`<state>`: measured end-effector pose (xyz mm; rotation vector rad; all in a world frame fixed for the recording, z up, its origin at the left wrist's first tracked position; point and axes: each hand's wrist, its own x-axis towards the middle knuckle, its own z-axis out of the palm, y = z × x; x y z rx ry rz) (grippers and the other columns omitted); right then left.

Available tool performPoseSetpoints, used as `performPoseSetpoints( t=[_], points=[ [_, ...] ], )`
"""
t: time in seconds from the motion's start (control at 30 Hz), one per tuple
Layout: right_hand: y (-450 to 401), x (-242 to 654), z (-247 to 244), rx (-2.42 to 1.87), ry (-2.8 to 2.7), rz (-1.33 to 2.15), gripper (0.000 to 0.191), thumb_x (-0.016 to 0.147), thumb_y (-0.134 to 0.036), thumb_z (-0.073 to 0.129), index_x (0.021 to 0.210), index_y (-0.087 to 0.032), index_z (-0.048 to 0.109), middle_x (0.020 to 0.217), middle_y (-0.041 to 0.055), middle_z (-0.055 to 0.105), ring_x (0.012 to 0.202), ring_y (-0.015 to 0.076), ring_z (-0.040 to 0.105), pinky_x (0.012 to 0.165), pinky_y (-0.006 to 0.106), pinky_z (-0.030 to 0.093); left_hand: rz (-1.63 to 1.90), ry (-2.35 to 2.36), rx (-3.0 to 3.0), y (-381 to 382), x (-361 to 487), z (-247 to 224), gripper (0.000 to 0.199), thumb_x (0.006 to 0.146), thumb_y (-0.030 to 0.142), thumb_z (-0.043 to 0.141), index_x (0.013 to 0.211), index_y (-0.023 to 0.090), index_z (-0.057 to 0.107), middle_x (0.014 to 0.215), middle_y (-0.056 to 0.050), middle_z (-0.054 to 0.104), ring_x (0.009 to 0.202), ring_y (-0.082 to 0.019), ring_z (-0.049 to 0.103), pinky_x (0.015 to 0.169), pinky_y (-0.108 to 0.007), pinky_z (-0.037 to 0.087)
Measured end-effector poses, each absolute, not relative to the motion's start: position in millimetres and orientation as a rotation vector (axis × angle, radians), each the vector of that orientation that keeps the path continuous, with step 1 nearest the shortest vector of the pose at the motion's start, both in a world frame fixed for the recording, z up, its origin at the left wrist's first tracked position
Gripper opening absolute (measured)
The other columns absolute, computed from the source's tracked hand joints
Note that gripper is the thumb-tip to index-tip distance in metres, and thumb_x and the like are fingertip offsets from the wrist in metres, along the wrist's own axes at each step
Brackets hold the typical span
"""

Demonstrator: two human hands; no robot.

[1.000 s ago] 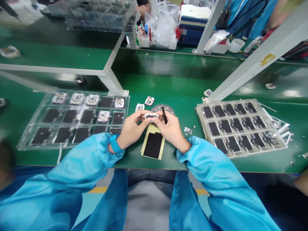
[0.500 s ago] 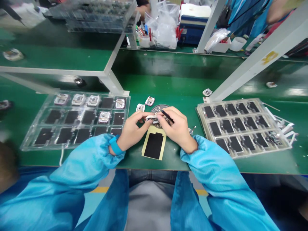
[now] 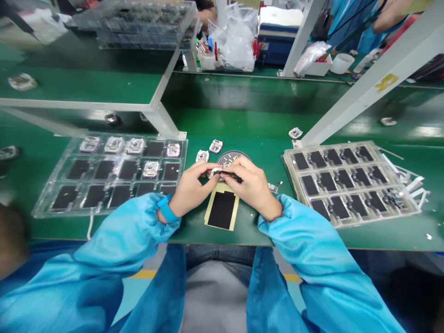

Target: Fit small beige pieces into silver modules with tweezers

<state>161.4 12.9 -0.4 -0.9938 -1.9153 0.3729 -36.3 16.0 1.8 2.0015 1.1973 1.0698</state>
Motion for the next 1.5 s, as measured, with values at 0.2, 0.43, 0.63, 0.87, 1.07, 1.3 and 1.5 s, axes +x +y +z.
performPoseSetpoints(
  t=[0.2, 0.43, 0.63, 0.87, 1.07, 1.3, 1.5],
  points=[
    [11, 165, 0, -1.108, -2.027, 0.430, 0.012, 0.097, -0.026, 0.064, 0.108, -0.025, 0.069, 0.101, 0.0064, 0.066, 0.092, 0.0205, 0.065, 0.074, 0.033, 0.053, 0.995, 1.199, 2.018, 17, -37, 4, 0.022, 0.091, 0.016, 0.061, 0.108, 0.022, 0.073, 0.081, 0.000, 0.060, 0.077, -0.016, 0.058, 0.072, -0.029, 0.048],
    [20, 178, -1, -1.289, -1.987, 0.441, 0.014, 0.100, -0.031, 0.059, 0.106, -0.022, 0.068, 0.104, 0.0083, 0.068, 0.097, 0.0234, 0.065, 0.084, 0.037, 0.052, 0.651, 1.349, 2.236, 58, -54, 36, 0.026, 0.087, 0.023, 0.067, 0.112, 0.023, 0.074, 0.078, -0.002, 0.070, 0.066, -0.020, 0.062, 0.065, -0.033, 0.049],
    [29, 187, -5, -1.378, -1.894, 0.389, 0.022, 0.100, -0.034, 0.058, 0.101, -0.019, 0.075, 0.094, 0.0076, 0.069, 0.089, 0.0227, 0.065, 0.080, 0.038, 0.051, 0.482, 1.740, 2.313, 169, -68, 38, 0.026, 0.085, 0.023, 0.069, 0.110, 0.019, 0.077, 0.090, -0.011, 0.073, 0.087, -0.030, 0.065, 0.085, -0.045, 0.051],
    [26, 188, 11, -1.324, -1.689, 0.502, 0.013, 0.092, -0.030, 0.068, 0.092, -0.020, 0.077, 0.088, 0.0049, 0.069, 0.081, 0.0202, 0.065, 0.073, 0.035, 0.050, 0.187, 1.354, 2.557, 173, -61, 23, 0.074, 0.078, 0.048, 0.080, 0.145, 0.026, 0.057, 0.154, -0.015, 0.048, 0.142, -0.041, 0.040, 0.113, -0.059, 0.032],
    [29, 190, 6, -1.325, -1.660, 0.715, 0.009, 0.085, -0.027, 0.075, 0.090, -0.020, 0.078, 0.090, 0.0041, 0.071, 0.084, 0.0200, 0.067, 0.075, 0.035, 0.051, 0.298, 1.210, 2.593, 162, -58, 13, 0.042, 0.083, 0.037, 0.078, 0.121, 0.020, 0.070, 0.131, -0.013, 0.067, 0.131, -0.035, 0.052, 0.113, -0.051, 0.033],
    [23, 191, 19, -1.346, -1.608, 0.738, 0.026, 0.093, -0.043, 0.068, 0.084, -0.020, 0.077, 0.075, 0.0021, 0.067, 0.069, 0.0167, 0.061, 0.062, 0.031, 0.046, 0.824, 1.007, 1.705, 97, -54, 34, 0.043, 0.072, 0.025, 0.086, 0.106, 0.017, 0.060, 0.103, -0.011, 0.075, 0.099, -0.025, 0.071, 0.090, -0.044, 0.057],
    [9, 183, 31, -1.279, -1.714, 0.772, 0.049, 0.103, -0.054, 0.049, 0.076, -0.021, 0.072, 0.064, 0.0017, 0.066, 0.061, 0.0151, 0.062, 0.061, 0.030, 0.049, 0.799, 0.738, 1.206, 38, -57, 18, 0.053, 0.068, 0.019, 0.089, 0.110, 0.021, 0.056, 0.097, -0.005, 0.075, 0.089, -0.020, 0.075, 0.082, -0.035, 0.062]
  ],
)
